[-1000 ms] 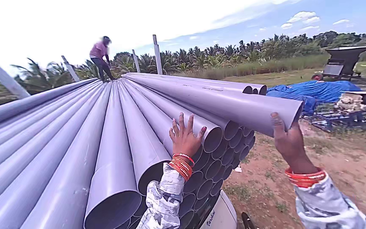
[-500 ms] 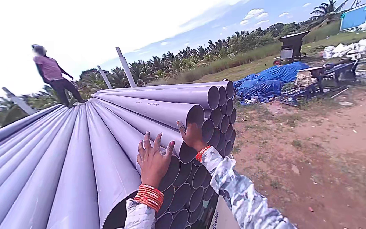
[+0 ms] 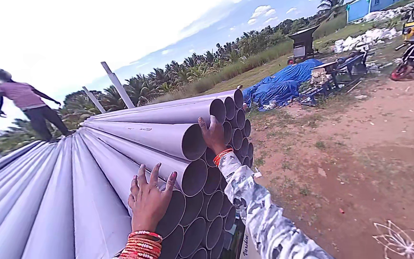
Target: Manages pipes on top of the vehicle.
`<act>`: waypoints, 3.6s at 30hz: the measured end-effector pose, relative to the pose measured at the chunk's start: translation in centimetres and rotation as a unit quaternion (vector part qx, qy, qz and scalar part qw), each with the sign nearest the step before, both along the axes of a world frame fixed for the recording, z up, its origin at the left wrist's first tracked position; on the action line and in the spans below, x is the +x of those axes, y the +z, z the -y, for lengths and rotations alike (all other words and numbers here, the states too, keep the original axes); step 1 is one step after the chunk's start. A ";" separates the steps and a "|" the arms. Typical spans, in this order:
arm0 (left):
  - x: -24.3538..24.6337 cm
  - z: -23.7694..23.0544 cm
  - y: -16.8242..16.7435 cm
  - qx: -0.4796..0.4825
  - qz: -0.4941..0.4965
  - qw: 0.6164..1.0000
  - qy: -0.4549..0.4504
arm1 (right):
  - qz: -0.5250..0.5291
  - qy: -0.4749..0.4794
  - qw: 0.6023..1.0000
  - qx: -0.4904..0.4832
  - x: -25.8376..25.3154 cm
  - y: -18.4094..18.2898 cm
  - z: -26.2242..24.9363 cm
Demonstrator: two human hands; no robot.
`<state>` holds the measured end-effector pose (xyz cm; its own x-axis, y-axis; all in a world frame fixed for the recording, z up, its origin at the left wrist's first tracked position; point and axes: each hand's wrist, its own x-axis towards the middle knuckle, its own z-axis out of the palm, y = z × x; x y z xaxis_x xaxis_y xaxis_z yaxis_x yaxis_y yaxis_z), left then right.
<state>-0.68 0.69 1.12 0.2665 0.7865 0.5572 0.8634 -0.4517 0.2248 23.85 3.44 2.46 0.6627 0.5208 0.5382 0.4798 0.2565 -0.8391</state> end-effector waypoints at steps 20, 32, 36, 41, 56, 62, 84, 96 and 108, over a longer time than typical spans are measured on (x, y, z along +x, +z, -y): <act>0.0 -0.3 0.1 -0.012 0.005 1.000 -0.019 | -0.077 0.034 0.993 -0.082 6.1 -1.1 -2.4; -0.4 -0.2 -0.3 0.021 0.003 1.000 -0.019 | -0.013 0.023 0.970 -0.240 8.4 -0.9 -3.0; -0.5 -0.2 -0.1 0.015 0.006 1.000 -0.011 | -0.002 0.019 0.963 -0.268 9.1 0.1 -2.9; -0.1 -0.2 -0.1 0.013 0.003 1.000 -0.005 | -0.040 -0.014 0.971 -0.237 8.5 -1.3 -2.8; 0.0 1.2 2.0 -0.105 -0.036 0.993 0.040 | 0.236 -0.112 0.960 0.101 -11.5 -4.2 1.3; -0.7 1.1 1.2 -0.078 -0.018 0.997 0.022 | 0.200 -0.080 0.973 -0.081 -7.0 0.1 1.1; -1.3 2.0 1.9 -0.161 -0.004 0.986 0.038 | 0.327 -0.081 0.926 -0.170 -5.0 -1.7 1.1; -1.2 1.8 1.3 -0.142 0.013 0.989 0.040 | 0.355 -0.047 0.929 0.096 -3.2 -4.2 -2.0; -1.1 1.9 1.1 -0.131 0.019 0.990 0.039 | 0.348 -0.052 0.928 0.117 -3.2 -4.5 -2.2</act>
